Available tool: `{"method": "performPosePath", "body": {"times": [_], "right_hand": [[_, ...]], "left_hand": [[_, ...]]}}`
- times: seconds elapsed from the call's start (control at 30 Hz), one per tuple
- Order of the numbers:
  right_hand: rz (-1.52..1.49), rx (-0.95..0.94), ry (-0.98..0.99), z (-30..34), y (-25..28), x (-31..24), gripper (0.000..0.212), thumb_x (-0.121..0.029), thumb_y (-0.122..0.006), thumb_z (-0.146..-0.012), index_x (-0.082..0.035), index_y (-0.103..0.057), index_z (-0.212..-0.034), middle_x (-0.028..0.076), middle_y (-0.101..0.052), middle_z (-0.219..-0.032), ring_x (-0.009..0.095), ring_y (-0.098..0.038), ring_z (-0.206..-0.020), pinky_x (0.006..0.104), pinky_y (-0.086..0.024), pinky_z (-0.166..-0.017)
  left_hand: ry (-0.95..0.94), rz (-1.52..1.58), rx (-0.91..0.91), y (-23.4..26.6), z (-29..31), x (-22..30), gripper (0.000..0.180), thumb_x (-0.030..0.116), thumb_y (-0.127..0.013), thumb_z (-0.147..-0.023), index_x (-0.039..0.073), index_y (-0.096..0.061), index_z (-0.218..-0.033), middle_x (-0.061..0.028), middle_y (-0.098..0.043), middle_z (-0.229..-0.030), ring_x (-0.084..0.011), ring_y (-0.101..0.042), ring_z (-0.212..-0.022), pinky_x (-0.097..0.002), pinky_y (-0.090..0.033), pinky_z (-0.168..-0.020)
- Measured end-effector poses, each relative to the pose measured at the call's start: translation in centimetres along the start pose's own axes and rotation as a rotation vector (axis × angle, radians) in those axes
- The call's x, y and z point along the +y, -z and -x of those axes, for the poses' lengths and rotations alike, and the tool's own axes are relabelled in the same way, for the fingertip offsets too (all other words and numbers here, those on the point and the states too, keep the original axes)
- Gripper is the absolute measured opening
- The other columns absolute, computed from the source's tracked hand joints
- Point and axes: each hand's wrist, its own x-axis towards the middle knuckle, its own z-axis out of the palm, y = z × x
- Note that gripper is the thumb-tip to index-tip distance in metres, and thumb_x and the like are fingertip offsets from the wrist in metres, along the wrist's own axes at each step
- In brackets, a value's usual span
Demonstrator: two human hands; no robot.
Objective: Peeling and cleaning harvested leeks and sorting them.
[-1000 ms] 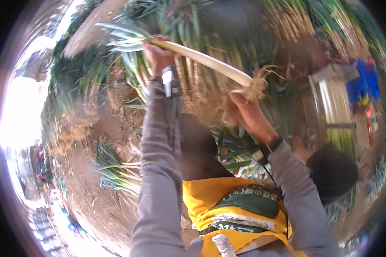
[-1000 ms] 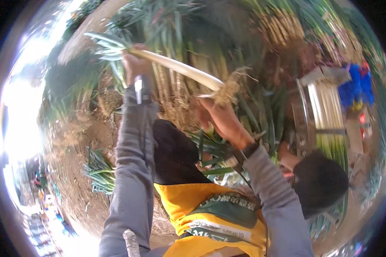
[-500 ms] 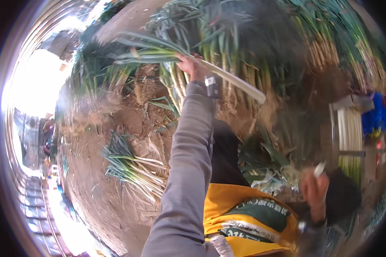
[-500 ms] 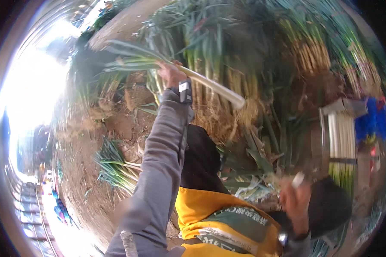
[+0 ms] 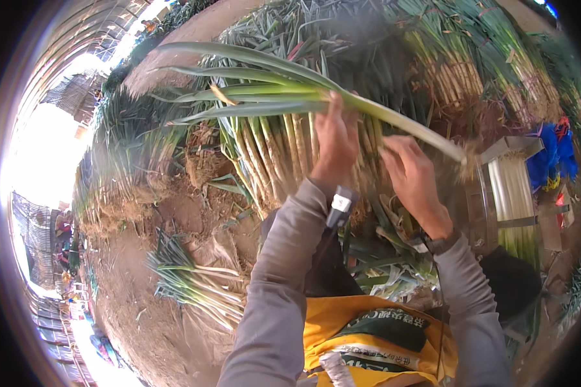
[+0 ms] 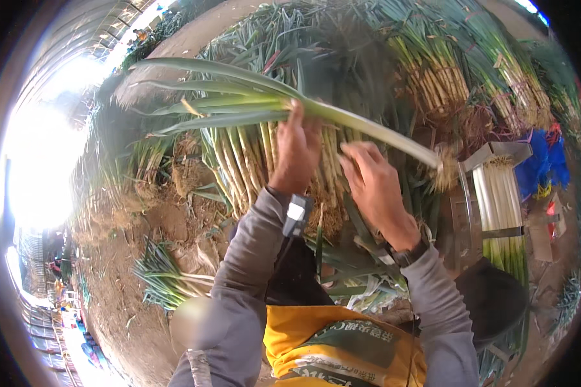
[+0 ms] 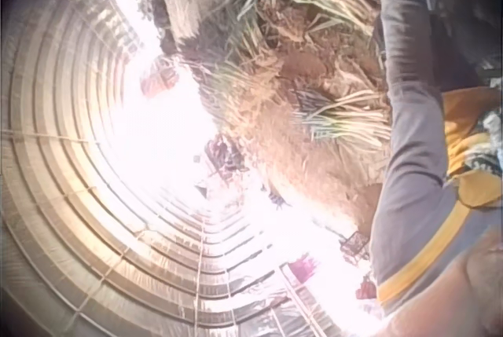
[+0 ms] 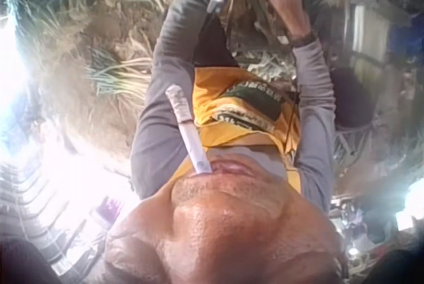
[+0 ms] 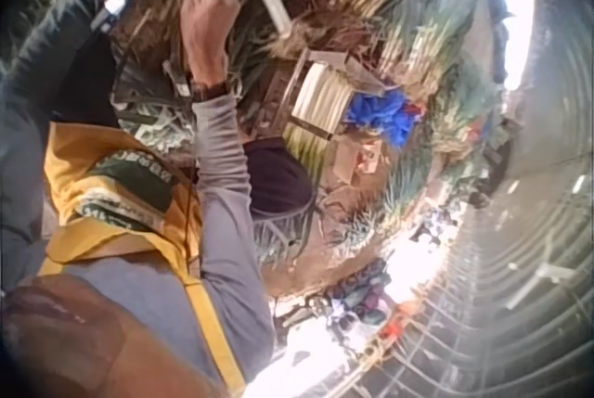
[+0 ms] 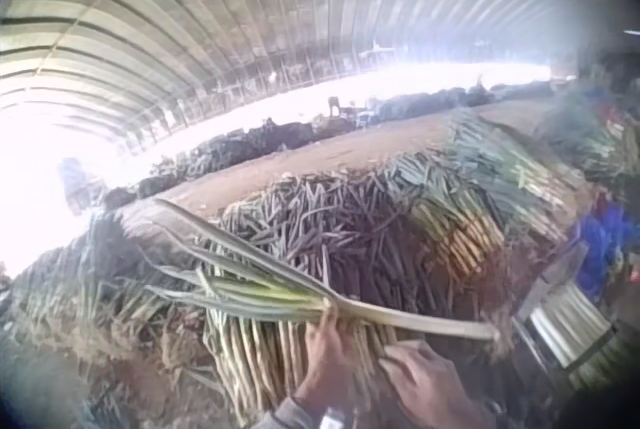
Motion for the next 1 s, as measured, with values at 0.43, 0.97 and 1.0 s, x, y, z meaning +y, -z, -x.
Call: {"method": "performPosePath", "body": {"times": [0.43, 0.97, 1.0], "right_hand": [[0.09, 0.042, -0.036, -12.1, -1.3, 0.7, 0.024, -0.021, -0.067, -0.095, -0.002, -0.066, -0.111, 0.017, -0.067, -0.102, 0.041, -0.066, -0.092, 0.0474, -0.052, -0.079], [-0.323, -0.041, -0.282, -9.7, 0.8, 4.3, 0.041, -0.024, -0.075, -0.093, 0.003, -0.062, -0.121, 0.013, -0.071, -0.109, 0.017, -0.067, -0.095, 0.0335, -0.054, -0.081], [-0.334, -0.05, -0.278, -9.7, 0.8, 4.1, 0.041, -0.024, -0.075, -0.093, 0.003, -0.062, -0.121, 0.013, -0.071, -0.109, 0.017, -0.067, -0.095, 0.0335, -0.054, -0.081]], "left_hand": [[-0.137, -0.201, -0.322, -0.4, 2.6, -5.3, 0.066, 0.004, -0.066, -0.096, 0.009, -0.032, -0.153, -0.0085, -0.058, -0.133, -0.0157, -0.061, -0.115, -0.0298, -0.053, -0.092], [-0.118, -0.302, -0.267, -1.6, 2.9, -5.2, 0.076, -0.004, -0.06, -0.096, 0.006, -0.019, -0.16, -0.0112, -0.058, -0.13, -0.0189, -0.059, -0.117, -0.0318, -0.048, -0.099], [-0.101, -0.27, -0.302, -1.3, 2.5, -5.1, 0.07, -0.003, -0.061, -0.096, 0.005, -0.026, -0.156, -0.0107, -0.058, -0.128, -0.0187, -0.059, -0.115, -0.0323, -0.048, -0.098]]}}
